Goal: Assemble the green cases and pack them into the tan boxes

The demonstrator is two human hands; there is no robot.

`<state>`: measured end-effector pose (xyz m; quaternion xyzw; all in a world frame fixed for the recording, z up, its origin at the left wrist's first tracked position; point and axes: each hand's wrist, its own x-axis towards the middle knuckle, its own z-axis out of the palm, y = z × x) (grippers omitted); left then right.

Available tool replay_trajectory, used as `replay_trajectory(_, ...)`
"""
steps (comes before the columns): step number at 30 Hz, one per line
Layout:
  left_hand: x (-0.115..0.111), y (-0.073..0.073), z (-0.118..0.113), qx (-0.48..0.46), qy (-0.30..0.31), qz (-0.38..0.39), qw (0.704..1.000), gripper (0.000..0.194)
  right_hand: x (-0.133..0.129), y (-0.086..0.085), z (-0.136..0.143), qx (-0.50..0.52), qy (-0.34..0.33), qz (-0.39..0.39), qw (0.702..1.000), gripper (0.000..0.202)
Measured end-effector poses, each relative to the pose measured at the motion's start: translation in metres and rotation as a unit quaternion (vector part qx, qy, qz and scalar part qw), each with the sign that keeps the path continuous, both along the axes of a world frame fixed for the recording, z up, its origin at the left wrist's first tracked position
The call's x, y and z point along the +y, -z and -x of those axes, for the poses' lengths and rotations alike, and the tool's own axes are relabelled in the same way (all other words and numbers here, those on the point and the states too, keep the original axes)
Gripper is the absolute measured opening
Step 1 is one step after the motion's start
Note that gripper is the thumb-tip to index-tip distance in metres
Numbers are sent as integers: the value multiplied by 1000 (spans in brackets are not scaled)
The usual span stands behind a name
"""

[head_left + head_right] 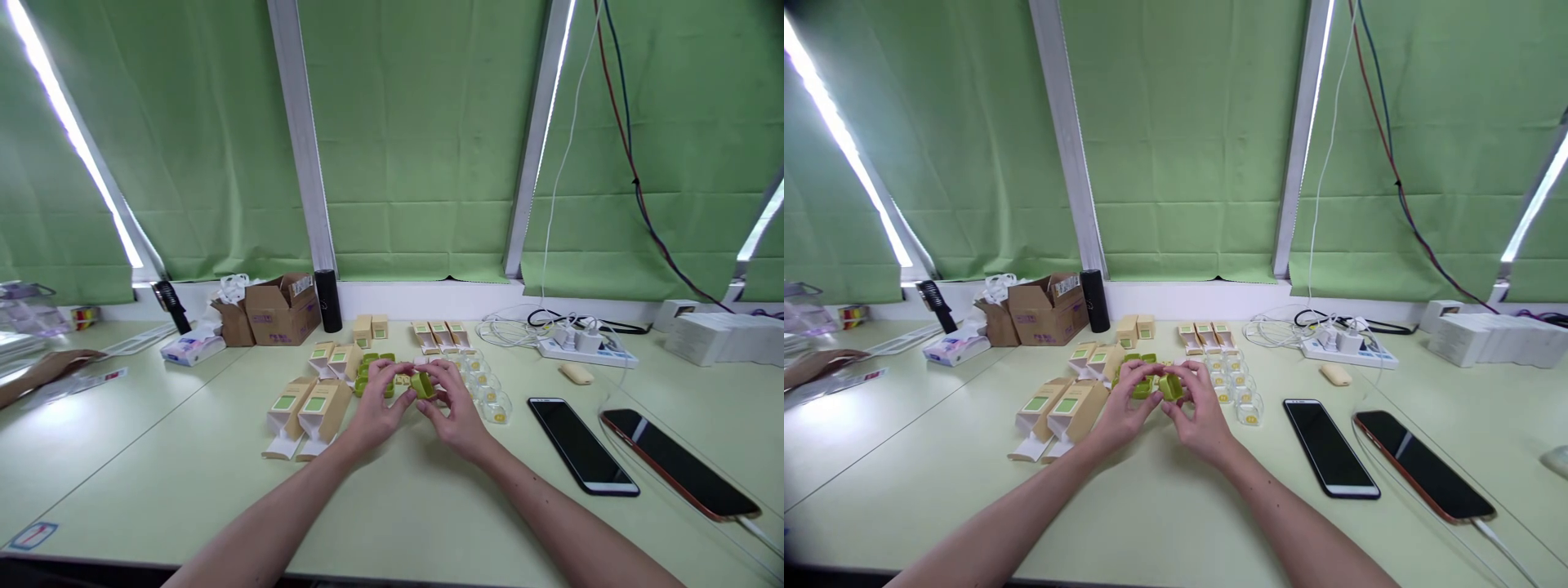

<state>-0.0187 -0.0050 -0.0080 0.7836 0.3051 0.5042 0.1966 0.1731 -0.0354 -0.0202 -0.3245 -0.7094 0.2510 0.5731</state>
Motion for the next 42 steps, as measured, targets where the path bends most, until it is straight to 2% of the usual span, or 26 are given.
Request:
replay_trajectory(3, 0, 2, 0, -3, 3, 8, 1000, 33, 0, 0, 1, -27, 13, -19, 999, 45)
replay_trajectory(8, 2, 3, 1, 14, 5, -14, 1000, 41, 1, 0, 0, -45, 40, -61, 996, 60)
replay_trajectory(18, 5, 3, -1, 42, -22, -81, 996, 43, 4, 3, -3, -68, 99, -140, 983, 38)
replay_trajectory(22, 2, 2, -2, 55, -40, -112, 991, 40, 1, 1, -4, -103, 134, -189, 967, 38)
replay_trajectory(27, 0, 4, -4, 71, -54, -176, 980, 42, -1, -4, -4, -151, 211, -268, 928, 27)
replay_trajectory(30, -2, 4, -5, 87, -56, -201, 974, 42, -1, -5, -4, -175, 240, -290, 910, 23)
replay_trajectory(42, -6, 4, -6, 100, -52, -242, 964, 42, -1, -7, -5, -201, 270, -313, 888, 21)
